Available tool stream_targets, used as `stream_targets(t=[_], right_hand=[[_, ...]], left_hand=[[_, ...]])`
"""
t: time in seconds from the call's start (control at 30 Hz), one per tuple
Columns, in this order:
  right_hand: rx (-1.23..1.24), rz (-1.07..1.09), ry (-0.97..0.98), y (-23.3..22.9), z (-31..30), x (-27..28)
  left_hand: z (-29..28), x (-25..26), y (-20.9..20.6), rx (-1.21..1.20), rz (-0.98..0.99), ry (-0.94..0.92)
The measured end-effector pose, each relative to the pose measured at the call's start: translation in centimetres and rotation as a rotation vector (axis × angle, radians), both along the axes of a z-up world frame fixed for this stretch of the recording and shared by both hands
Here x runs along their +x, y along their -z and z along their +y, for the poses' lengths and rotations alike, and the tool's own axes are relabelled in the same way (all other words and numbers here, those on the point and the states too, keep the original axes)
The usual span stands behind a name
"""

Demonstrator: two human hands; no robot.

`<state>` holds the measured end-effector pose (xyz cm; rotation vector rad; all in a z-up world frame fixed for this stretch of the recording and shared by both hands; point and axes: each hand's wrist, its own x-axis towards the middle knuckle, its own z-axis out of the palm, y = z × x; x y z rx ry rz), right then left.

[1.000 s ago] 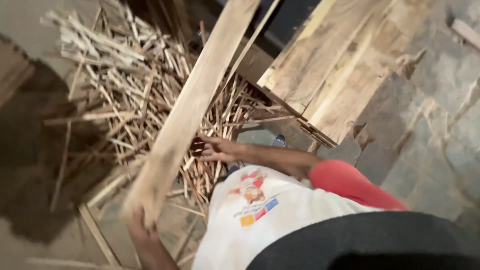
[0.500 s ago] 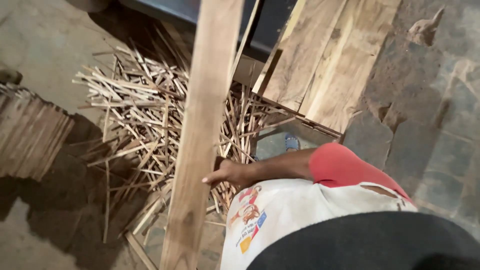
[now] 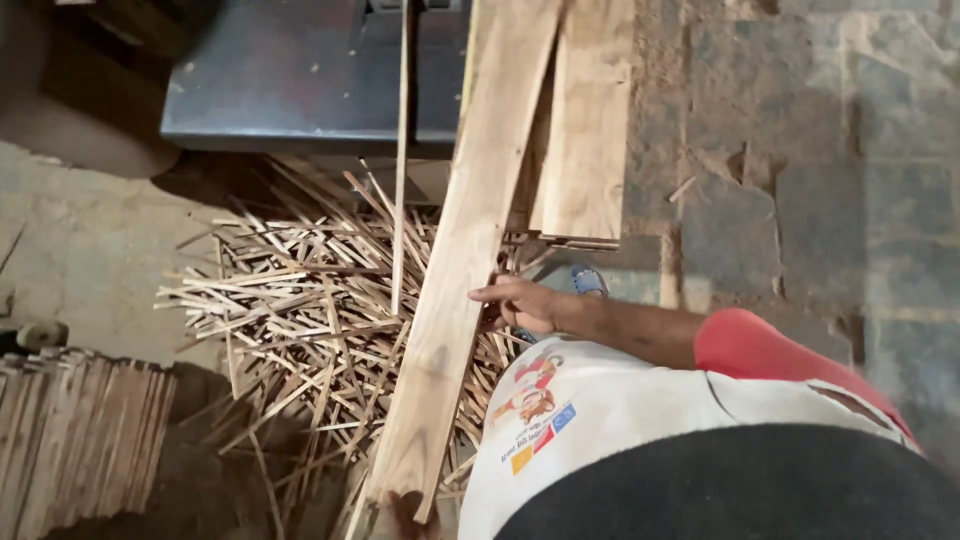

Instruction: Organizing and sorting various wood planks and scraps in a workshop.

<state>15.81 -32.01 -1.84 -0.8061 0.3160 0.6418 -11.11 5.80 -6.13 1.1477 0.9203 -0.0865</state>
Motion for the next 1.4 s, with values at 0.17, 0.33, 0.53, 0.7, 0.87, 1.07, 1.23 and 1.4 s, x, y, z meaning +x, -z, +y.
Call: stream_targets(t=[0.17,0.33,0.53,0.7,0.87,1.07,1.23,1.4], right_hand=[[-0.006,-0.034,-0.204,3.0,1.0,-2.2],[-0.324,-0.285,-0.487,-2.1,-0.5,-4.0],[-0.571,-0.450,-0.472,1.3,-3.6,-5.2],[-0.669,-0.682,-0.413,2.5,-5.8,-7.3],[-0.800,-0.610,-0.506,1.3,-6.2,-7.9],[-0.798,-0.538,-0.443,2.2,-7.0,-8.1],[-0.668,-0.492,-0.414,2.2,-6.8,-7.2],[-0.620,-0.489,-0.462,2.3,-7.1,-6.6]], left_hand=[[-4.8,6.7,0.3,0.007,0.074,0.050],[-14.7,17.6,-7.1,0.093,0.347,0.500],[-18.9,25.1,1.6,-0.241,-0.257,1.008],[-26.1,29.3,-5.5,-0.299,-0.008,0.980],[-28.6,33.3,-5.8,-0.296,0.141,1.019],[-29.1,36.7,-3.5,-0.444,0.126,1.220],[-29.1,37.7,-5.3,-0.358,0.169,1.317],[-29.7,38.5,-5.8,-0.392,0.132,1.318]])
